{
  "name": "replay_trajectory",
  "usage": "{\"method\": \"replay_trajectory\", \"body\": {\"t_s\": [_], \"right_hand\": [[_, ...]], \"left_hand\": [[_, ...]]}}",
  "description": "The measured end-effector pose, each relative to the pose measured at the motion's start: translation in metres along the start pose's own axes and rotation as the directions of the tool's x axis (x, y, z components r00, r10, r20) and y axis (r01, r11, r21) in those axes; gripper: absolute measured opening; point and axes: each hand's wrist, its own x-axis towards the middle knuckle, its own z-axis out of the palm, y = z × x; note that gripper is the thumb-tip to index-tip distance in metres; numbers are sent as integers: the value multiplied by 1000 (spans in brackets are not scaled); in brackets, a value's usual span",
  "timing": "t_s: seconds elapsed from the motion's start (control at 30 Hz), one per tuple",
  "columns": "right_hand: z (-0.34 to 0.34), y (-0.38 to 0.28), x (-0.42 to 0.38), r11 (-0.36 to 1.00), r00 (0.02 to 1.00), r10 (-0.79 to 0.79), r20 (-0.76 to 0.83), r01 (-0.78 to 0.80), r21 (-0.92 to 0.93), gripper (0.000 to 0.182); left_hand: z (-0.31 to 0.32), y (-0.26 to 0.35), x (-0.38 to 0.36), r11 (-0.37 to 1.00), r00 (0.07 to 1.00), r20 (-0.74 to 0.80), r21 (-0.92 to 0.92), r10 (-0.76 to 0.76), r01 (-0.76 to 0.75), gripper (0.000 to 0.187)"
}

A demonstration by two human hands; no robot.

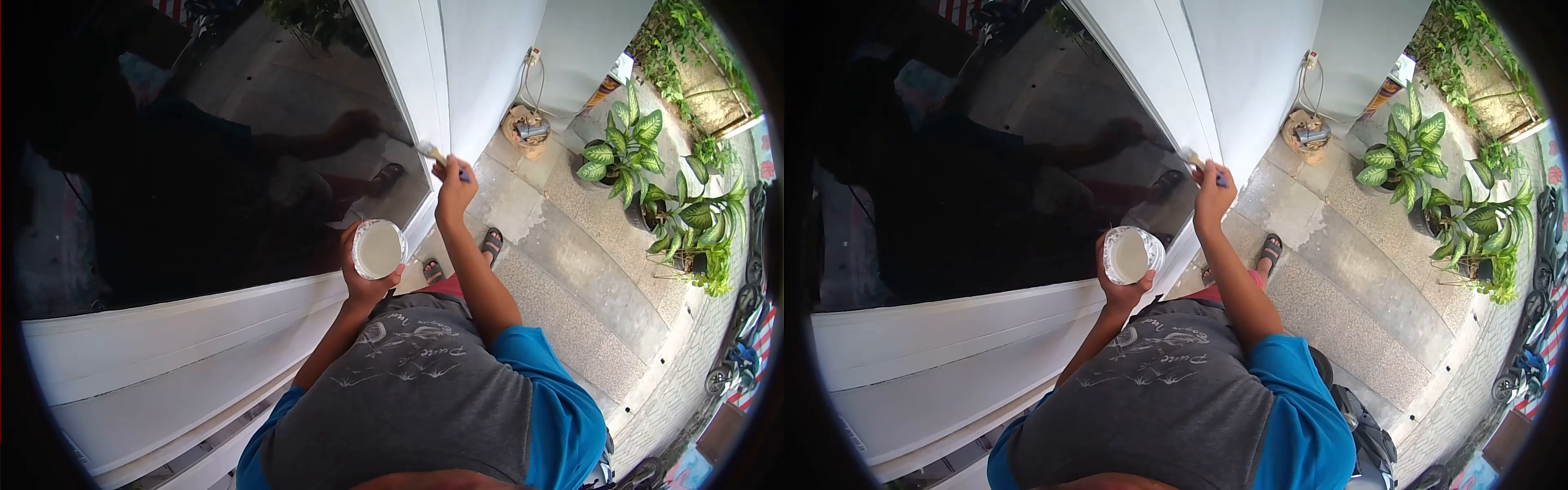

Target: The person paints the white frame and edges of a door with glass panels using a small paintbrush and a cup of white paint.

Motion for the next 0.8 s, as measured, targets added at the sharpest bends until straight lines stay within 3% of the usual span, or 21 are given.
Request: {"method": "replay_trajectory", "body": {"t_s": [0.07,0.17,0.27,0.33,0.5,0.57,0.6,0.7,0.8], "right_hand": [[34,-69,-18,988,994,-55,98,40,147,25],[65,-132,-35,939,928,-293,232,232,256,23],[72,-131,-28,939,925,-266,270,185,290,24],[55,-93,-15,942,936,-249,249,174,287,24],[-24,21,8,986,995,-70,77,57,158,25],[-54,63,15,998,995,48,-83,-51,-32,24],[-58,69,16,998,995,46,-86,-49,-32,24],[-44,58,22,995,996,59,-60,-64,-83,24],[14,-38,4,1000,998,15,56,-16,24,25]], "left_hand": [[-1,1,0,1000,1000,9,17,1,-2,87],[0,1,-2,999,1000,16,36,6,-7,88],[2,4,-1,999,1000,22,27,22,-22,88],[-1,3,-1,998,999,27,48,34,-35,88],[-2,-2,-3,1000,1000,13,8,4,-4,88],[-2,0,-3,1000,1000,8,17,-22,22,89],[-2,-1,-4,1000,1000,11,15,-21,21,89],[-3,-4,-2,1000,1000,20,25,14,-14,89],[-3,-2,-2,1000,999,34,28,-11,11,89]]}}
